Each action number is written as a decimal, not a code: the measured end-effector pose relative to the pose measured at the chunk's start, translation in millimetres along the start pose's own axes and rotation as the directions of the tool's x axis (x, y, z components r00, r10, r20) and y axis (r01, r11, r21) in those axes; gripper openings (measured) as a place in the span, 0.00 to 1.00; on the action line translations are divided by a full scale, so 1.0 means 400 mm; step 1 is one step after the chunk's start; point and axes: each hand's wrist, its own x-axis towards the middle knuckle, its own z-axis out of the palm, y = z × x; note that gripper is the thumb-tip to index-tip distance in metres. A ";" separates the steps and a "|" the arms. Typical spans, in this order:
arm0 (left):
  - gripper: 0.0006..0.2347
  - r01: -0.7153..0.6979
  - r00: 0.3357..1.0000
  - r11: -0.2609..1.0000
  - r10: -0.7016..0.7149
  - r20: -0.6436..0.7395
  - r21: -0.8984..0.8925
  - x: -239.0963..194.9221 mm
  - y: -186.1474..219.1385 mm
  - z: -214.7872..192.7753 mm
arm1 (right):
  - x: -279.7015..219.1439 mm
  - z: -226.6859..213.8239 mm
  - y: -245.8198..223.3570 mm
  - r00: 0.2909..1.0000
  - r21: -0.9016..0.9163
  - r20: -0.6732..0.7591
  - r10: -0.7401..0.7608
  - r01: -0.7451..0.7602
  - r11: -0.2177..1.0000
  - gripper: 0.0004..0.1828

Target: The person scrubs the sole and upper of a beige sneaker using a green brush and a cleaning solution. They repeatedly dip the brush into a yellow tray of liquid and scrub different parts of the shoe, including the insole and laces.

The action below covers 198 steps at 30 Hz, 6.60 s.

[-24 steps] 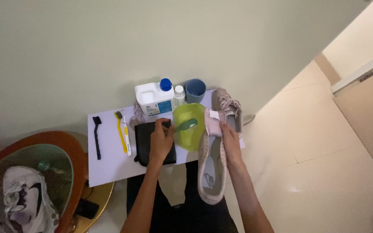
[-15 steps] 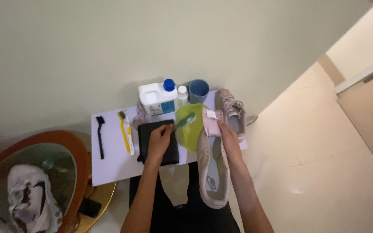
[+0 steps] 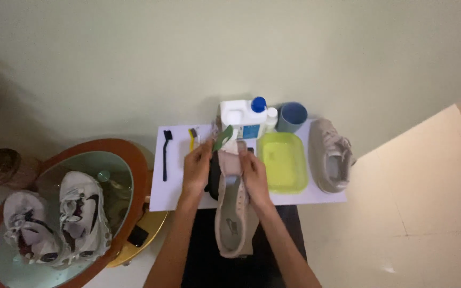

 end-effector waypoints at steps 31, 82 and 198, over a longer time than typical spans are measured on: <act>0.21 -0.629 0.499 0.427 0.862 -0.084 0.649 -0.023 0.031 0.007 | 0.073 -0.004 -0.053 0.935 0.615 0.223 0.275 -0.354 0.705 0.19; 0.19 -0.432 0.579 0.539 0.780 -0.235 0.723 0.020 -0.043 -0.021 | 0.117 -0.005 0.025 0.931 0.563 0.116 0.345 -0.348 0.749 0.15; 0.22 -0.708 0.556 0.505 0.829 -0.050 0.494 0.105 -0.080 0.053 | 0.122 0.088 0.094 0.996 0.337 -0.060 0.067 -0.043 0.941 0.08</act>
